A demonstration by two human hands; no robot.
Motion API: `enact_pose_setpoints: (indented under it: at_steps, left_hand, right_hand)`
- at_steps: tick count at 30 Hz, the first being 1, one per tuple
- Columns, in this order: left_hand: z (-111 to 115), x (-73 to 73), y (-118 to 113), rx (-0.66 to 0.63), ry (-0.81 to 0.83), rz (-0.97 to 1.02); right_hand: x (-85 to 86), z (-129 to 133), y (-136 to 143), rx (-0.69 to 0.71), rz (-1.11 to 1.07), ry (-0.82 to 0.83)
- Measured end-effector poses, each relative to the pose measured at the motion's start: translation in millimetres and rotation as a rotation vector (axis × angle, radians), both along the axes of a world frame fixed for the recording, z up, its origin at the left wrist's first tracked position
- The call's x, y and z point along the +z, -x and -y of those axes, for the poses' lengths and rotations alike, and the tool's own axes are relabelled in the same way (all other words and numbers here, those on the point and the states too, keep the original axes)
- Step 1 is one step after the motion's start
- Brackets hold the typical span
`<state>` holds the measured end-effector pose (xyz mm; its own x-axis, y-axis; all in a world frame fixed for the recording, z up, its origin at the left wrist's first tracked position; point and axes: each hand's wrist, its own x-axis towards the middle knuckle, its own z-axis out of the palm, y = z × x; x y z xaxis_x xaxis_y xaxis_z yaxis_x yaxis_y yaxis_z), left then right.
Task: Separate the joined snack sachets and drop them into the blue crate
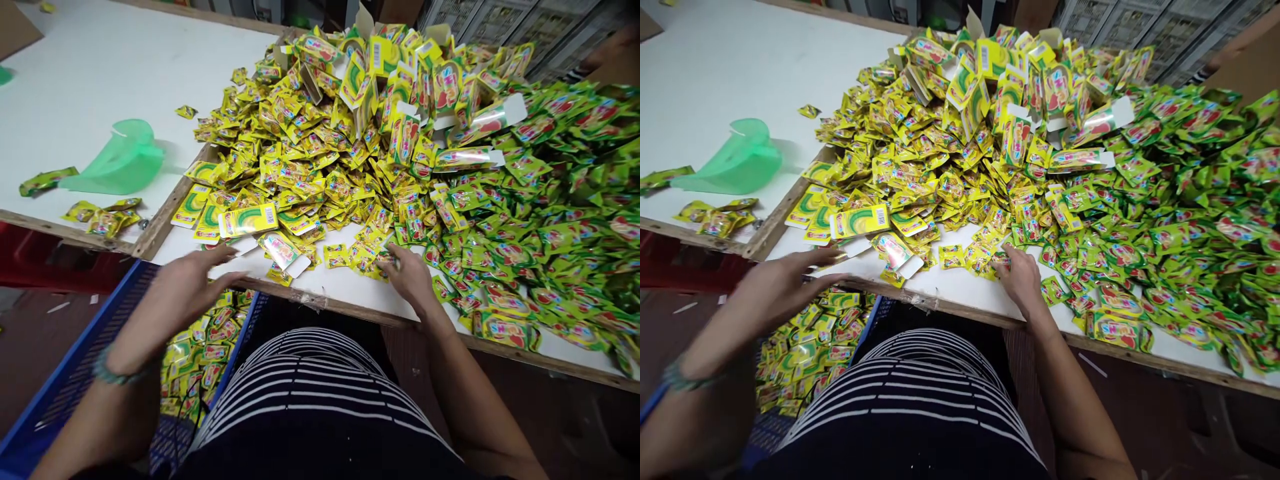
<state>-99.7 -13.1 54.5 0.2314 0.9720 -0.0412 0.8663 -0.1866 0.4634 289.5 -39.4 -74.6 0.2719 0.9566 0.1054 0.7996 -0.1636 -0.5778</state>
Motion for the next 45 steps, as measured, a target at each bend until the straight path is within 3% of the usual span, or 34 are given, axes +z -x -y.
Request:
enact_pose_setpoints:
  at_steps: [3,6,8,10,13,16,19,22,25,27,32,38,45]
  left_hand:
    - [-6,-22.0,-77,-0.205,0.02,0.061]
    - [-18,-50.3,-144,-0.343,-0.028,-0.008]
    - [-25,-67.2,-169,-0.407,-0.048,-0.11]
    - [-29,-78.9,-181,-0.421,-0.043,-0.176]
    - [-29,-85.0,-180,-0.354,0.002,-0.203]
    - [-27,-86.0,-173,-0.293,0.057,-0.075]
    - [-24,-92.4,-168,-0.151,0.155,0.25]
    - [-18,-102.1,-168,-0.004,0.422,0.678]
    - [-9,-105.6,-173,0.048,0.626,1.075]
    - [-3,-103.4,-175,0.033,0.695,1.225]
    - [-2,-96.9,-166,0.022,0.805,1.246]
    - [-10,-101.8,-157,-0.004,0.81,1.187]
    - [-3,-110.2,-162,-0.044,0.848,1.287]
  right_hand:
    - [-4.6,-2,-8,0.034,0.127,0.101]
    - [1.4,5,-6,-0.045,0.149,0.07]
    - [8.5,11,-2,-0.103,0.072,0.006]
    - [14.4,16,3,-0.126,-0.1,-0.01]
    - [15.8,17,14,-0.114,-0.391,0.018]
    - [9.6,13,28,-0.15,-0.698,-0.011]
    - [4.8,9,42,-0.195,-0.972,-0.076]
    - [7.8,8,55,-0.243,-1.135,-0.136]
    - [13.4,8,68,-0.245,-1.179,-0.166]
    - [14.5,9,74,-0.222,-1.145,-0.164]
    - [12.5,8,74,-0.192,-1.109,-0.137]
    - [20.2,3,69,-0.055,-1.068,-0.121]
    - [19.4,6,79,-0.207,-1.138,-0.127]
